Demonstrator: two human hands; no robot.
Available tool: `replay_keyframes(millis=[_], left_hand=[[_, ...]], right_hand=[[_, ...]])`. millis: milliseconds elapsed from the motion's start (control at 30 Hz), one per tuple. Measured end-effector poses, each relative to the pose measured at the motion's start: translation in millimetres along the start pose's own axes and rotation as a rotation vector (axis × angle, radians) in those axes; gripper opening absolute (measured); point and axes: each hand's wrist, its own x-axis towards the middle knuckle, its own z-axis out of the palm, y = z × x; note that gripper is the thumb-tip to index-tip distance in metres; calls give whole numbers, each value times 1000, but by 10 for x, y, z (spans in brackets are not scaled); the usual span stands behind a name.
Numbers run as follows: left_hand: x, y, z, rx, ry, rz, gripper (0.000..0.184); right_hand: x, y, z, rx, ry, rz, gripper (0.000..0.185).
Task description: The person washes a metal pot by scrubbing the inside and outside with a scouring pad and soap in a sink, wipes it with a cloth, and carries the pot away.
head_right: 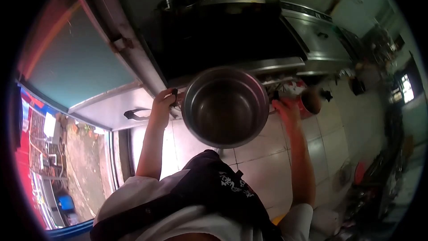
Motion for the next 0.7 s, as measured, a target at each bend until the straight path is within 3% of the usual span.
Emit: replay_keyframes(millis=[167,333,500,700], left_hand=[[1072,229,7,-89,41,52,26],[2035,162,-93,17,143,113,39],[2623,278,0,99,431,237,59],[3221,204,-216,164,457,217,61]], right_hand=[[1403,-621,480,-75,-5,-85,19],[2638,-420,893,-152,-18,-190,21],[3365,-351,1334,-150,-85,-122,21],[3688,-405,1613,-35,-151,-50,21]])
